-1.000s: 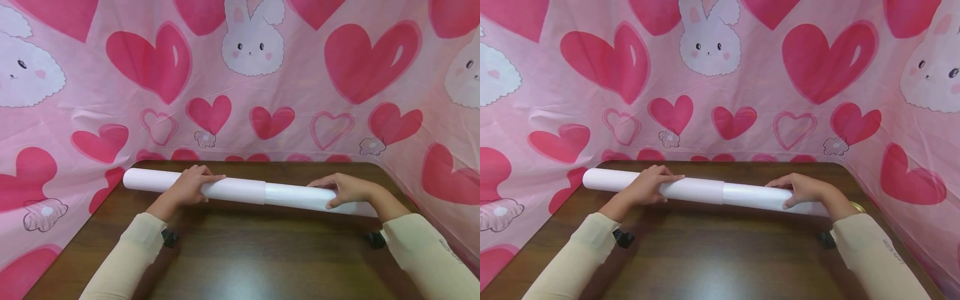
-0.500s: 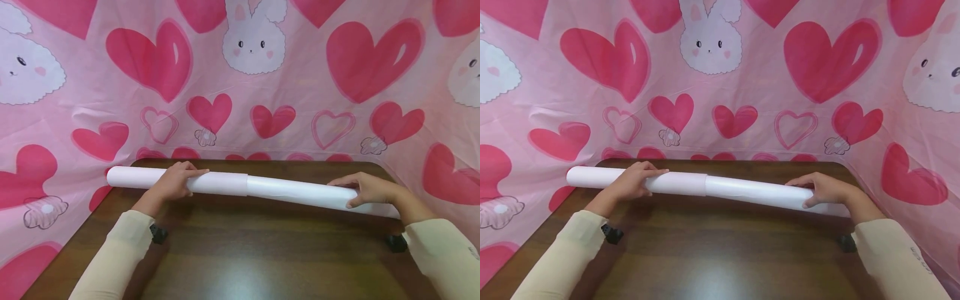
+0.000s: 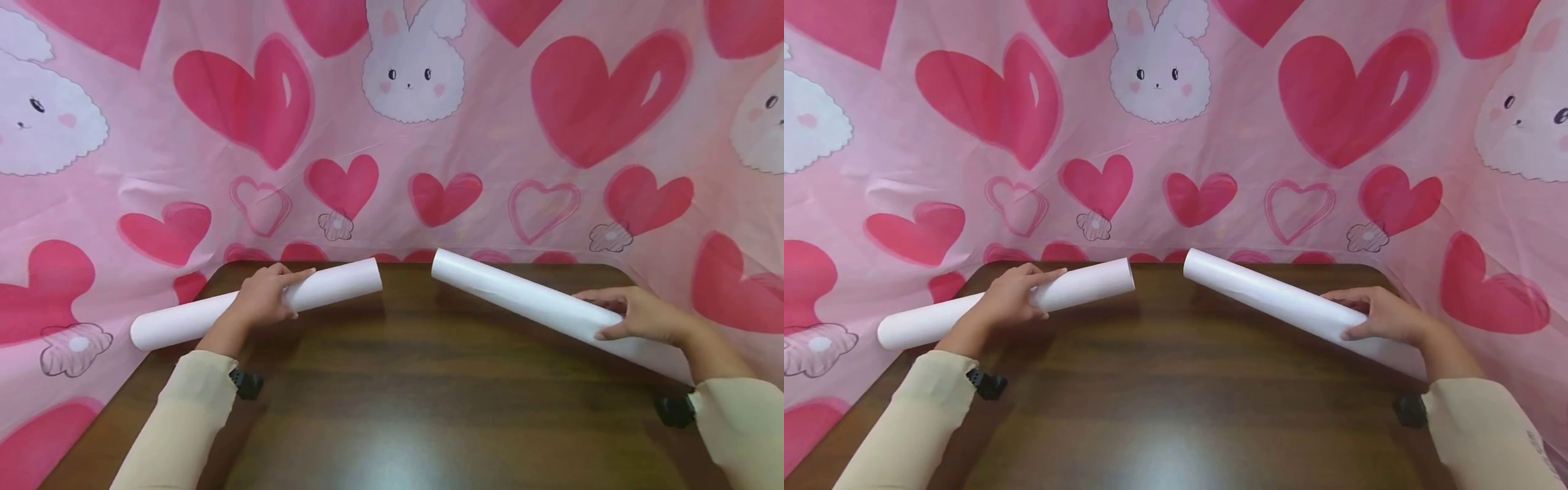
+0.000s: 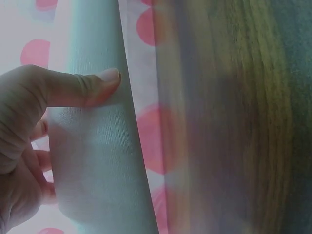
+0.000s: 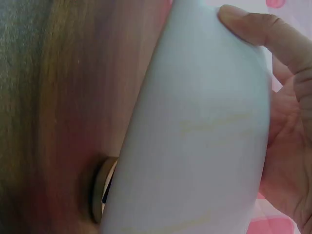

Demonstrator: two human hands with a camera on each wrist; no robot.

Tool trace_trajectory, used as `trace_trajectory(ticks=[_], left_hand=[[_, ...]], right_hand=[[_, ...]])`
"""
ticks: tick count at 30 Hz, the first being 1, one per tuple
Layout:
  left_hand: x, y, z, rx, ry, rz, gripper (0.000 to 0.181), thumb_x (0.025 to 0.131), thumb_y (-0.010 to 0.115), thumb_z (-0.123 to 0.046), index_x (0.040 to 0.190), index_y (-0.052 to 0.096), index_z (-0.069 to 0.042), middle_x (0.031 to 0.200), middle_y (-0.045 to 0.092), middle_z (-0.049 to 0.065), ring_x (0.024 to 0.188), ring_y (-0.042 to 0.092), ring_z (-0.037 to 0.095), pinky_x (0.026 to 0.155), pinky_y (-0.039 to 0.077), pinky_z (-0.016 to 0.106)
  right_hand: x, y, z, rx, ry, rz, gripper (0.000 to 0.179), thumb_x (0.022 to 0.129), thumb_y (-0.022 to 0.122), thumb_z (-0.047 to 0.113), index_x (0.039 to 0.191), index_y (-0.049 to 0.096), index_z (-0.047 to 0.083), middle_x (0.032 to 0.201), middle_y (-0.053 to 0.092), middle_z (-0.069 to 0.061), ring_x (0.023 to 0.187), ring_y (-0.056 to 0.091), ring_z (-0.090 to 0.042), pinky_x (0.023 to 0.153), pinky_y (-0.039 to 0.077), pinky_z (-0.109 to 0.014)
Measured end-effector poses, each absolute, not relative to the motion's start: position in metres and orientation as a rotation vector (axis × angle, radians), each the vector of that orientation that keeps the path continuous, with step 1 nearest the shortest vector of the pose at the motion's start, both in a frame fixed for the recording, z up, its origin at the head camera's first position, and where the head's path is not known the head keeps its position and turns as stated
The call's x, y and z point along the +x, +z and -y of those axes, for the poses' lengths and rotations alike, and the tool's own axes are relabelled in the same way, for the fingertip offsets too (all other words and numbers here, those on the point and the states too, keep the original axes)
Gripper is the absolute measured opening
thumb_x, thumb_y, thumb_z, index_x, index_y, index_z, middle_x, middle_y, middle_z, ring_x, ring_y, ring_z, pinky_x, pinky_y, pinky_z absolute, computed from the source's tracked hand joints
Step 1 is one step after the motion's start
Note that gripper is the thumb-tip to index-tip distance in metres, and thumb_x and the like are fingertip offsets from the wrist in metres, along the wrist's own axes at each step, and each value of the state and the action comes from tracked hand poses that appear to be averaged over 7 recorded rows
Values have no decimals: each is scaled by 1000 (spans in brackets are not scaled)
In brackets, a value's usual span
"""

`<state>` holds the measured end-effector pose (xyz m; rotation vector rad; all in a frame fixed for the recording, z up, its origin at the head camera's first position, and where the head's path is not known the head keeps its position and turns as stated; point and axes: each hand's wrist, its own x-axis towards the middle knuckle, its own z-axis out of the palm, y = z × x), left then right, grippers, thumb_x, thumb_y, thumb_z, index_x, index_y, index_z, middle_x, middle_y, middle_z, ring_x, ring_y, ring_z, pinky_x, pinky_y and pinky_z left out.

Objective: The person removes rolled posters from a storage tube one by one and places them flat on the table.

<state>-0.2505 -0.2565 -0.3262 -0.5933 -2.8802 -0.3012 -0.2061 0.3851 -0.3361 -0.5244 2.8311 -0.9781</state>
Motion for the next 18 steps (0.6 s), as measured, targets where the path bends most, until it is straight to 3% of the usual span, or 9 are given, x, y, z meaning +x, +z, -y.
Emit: trace_trajectory(ticks=[8,18], left_hand=[[-248,-331,262,-365,-240,2877,95,63,89,-22,147,45,-25,113,53,20,105,47,41,79,36,64],[-248,-344,275,-40,-328,2835,96,65,87,-21,149,41,-23,114,47,26,107,42,49,82,30,76]], right_hand=[[-205,-345,-375,-560,-1043,-2831,67,74,85,22,134,59,11,117,63,-12,86,59,-19,64,52,-33],[-210,-353,-359,-608,-1098,-2837,67,75,85,22,135,58,10,119,63,-14,86,60,-18,64,53,-33]])
